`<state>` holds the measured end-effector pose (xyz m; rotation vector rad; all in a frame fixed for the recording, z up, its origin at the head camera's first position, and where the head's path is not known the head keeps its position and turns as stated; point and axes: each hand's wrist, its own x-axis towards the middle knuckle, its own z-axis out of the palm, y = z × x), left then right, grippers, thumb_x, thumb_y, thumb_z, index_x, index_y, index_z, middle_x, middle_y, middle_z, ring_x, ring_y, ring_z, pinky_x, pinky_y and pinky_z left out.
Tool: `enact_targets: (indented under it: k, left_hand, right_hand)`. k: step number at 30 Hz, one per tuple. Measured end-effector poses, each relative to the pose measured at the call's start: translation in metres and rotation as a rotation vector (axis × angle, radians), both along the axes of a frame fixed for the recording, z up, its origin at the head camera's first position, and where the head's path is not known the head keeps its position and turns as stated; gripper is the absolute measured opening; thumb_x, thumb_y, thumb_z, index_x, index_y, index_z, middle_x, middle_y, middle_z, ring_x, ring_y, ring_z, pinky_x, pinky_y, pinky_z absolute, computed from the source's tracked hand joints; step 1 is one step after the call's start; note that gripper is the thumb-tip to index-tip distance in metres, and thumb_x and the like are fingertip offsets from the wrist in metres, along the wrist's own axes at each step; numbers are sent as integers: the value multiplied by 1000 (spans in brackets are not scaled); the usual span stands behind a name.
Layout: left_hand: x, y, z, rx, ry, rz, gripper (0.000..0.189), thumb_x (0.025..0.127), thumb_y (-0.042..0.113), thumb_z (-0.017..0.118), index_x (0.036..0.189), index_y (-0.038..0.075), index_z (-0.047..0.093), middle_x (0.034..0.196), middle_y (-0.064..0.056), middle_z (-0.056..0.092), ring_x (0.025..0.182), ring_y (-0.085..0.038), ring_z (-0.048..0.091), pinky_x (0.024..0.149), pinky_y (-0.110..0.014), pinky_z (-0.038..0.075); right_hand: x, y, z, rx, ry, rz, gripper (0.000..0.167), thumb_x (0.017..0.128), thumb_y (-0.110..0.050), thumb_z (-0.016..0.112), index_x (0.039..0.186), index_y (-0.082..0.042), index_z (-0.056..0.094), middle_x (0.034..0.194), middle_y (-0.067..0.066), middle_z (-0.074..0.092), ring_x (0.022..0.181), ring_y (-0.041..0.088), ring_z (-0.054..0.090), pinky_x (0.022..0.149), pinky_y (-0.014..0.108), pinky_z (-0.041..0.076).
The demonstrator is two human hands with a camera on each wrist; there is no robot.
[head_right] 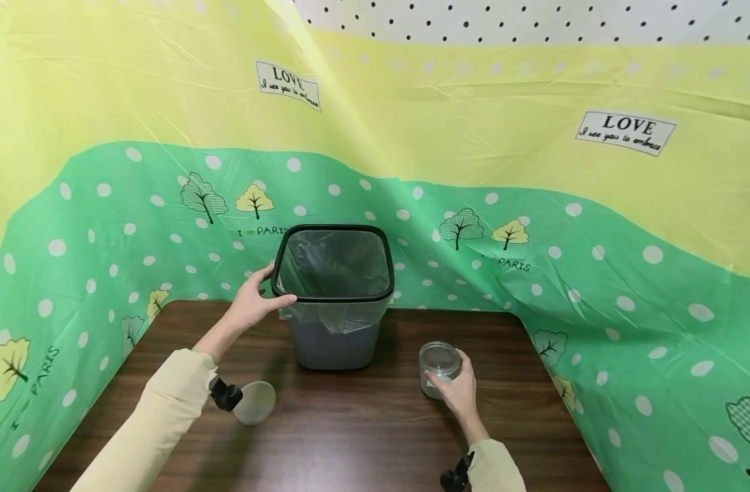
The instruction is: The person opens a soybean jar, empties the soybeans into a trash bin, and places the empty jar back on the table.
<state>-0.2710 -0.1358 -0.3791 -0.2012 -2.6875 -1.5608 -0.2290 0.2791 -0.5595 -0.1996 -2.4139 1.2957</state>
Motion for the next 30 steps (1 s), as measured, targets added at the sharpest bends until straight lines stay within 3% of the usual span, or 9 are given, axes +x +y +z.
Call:
enact_targets:
  k: [6,13,17,25,30]
  left_hand:
    - [1,0,0,4,2,3,92,75,45,70,145,11,22,149,-12,19,136,-30,17,103,-53,26]
    - [3,1,0,10,-2,-2,95,73,49,70,145,11,22,149,-12,19,136,-30,17,102,-53,26]
    - [3,1,0,22,0,0,95,72,49,70,145,12,22,149,-11,19,136,-29,17,103,-52,26]
    - [4,2,0,24,6,2,96,72,51,70,145,11,21,149,-11,19,136,-29,17,103,-52,25]
    - [5,0,-1,-1,38,-5,96,73,53,68,145,11,21,148,-11,20,136,-29,18,103,-52,25]
  right_hand:
    - [7,-7,-11,-63,-28,-12,81,67,-22,80,130,-2,34,124,24,43,112,37,42,89,50,35]
    - [17,-8,-19,-165,13,7,81,66,-10,80,130,2,34,126,22,43,115,38,45,89,42,38]
    - [20,-7,-21,-161,12,10,82,64,-10,81,131,1,34,129,22,41,117,41,43,92,44,37]
    - [23,-3,-18,-153,2,35,88,65,-10,81,136,1,30,133,23,36,121,40,39,99,43,33]
    - [24,5,-2,-122,43,86,86,67,-6,79,136,4,29,132,26,38,121,39,38,101,48,29]
